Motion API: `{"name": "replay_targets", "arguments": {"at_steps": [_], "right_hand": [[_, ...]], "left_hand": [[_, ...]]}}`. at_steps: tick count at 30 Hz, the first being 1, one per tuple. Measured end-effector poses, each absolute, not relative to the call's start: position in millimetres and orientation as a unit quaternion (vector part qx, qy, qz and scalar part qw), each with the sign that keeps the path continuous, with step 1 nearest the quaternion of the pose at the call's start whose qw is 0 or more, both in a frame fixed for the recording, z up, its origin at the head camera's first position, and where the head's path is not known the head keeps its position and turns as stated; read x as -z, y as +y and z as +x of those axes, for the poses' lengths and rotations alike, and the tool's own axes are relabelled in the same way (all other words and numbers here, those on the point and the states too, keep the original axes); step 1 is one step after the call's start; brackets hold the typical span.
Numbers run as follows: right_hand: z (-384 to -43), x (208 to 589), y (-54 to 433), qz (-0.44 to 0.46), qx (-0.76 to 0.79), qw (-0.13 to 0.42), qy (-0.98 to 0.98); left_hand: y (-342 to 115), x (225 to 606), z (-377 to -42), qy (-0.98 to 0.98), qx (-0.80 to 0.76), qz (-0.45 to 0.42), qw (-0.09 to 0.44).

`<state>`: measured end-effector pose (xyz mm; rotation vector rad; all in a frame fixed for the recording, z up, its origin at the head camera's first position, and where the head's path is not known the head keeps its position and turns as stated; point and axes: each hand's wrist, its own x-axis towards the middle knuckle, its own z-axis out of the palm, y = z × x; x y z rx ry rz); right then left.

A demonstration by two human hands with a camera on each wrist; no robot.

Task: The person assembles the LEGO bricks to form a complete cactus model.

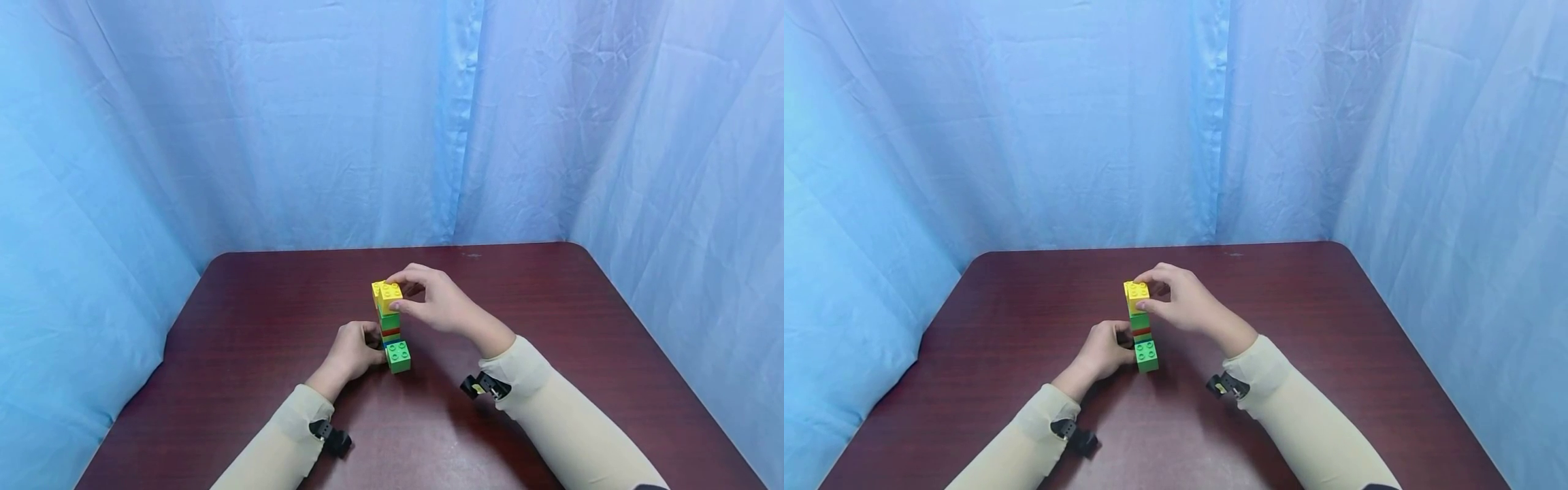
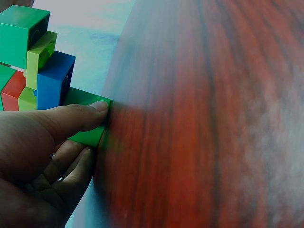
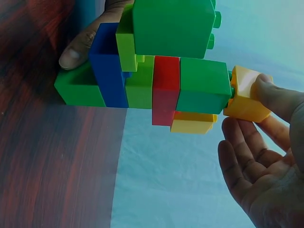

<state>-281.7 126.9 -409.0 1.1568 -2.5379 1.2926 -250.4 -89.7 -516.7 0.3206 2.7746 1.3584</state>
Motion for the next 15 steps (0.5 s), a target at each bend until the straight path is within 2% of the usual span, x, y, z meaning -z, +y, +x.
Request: {"name": "replay_targets", "arguments": {"at_steps": [15], "right_hand": [[-279.5, 405.6, 124.1, 0.385, -0.391, 0.040, -0.835]], "left_hand": [[-89.8, 516.4, -251.0, 0.894, -0.435, 0.107, 0.015]]}}
